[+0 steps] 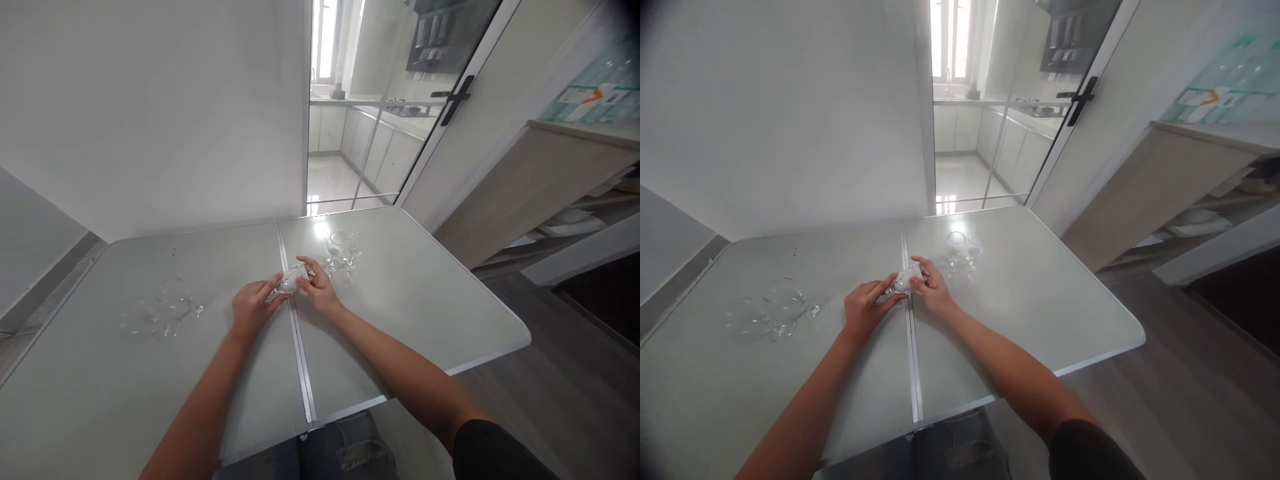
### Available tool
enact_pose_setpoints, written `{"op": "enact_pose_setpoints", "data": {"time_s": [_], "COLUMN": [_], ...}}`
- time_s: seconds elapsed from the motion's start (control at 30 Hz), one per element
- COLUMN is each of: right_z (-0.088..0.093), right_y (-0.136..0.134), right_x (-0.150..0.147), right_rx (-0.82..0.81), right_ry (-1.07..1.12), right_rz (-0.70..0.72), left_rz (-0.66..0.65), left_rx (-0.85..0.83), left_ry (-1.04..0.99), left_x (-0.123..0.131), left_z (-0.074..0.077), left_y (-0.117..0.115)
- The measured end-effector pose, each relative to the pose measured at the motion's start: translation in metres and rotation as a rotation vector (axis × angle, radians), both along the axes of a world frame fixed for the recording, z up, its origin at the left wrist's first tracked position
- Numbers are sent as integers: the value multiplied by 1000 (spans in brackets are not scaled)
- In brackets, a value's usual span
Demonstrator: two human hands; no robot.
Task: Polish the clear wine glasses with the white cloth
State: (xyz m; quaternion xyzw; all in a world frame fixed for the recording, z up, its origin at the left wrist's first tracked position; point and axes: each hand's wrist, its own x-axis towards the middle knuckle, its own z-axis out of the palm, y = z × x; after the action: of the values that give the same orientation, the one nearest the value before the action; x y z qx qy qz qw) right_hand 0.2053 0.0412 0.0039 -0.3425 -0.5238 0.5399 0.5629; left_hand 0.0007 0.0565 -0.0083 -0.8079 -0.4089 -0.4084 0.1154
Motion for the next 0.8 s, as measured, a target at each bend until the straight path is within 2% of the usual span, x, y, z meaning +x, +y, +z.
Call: {"op": "enact_pose_setpoints", "data": {"time_s": [0.07,0.2,0.27,0.37,0.47,0.57,0.67,0.8], "right_z": [3,19,26,30,27,22,22,29], "right_y": [-1,-4,-6,-8,-9,-5,-2,-4], "right_x": [5,19,23,25,27,30,30,29], "right_rx": [50,208,219,213,266,306,220,119], "right_ry": [-90,-466,-578,-505,-419,-567,-686,-545], "right_rz": [-14,78,112,99,58,142,207,177], "left_rz": [-2,-76,-95,-124,-165,-147,-104,-132], "left_rx": [-1,4,5,-17,-23,-14,-23,-51], "left_ry": [-15,-56,-88,-127,-131,-100,-56,-89], "left_x": [-1,-7,-8,-7,-4,-2,-3,-2], "left_z": [-2,-9,-11,-12,-11,-12,-14,-15], "left_y": [1,3,4,4,3,2,1,2]}}
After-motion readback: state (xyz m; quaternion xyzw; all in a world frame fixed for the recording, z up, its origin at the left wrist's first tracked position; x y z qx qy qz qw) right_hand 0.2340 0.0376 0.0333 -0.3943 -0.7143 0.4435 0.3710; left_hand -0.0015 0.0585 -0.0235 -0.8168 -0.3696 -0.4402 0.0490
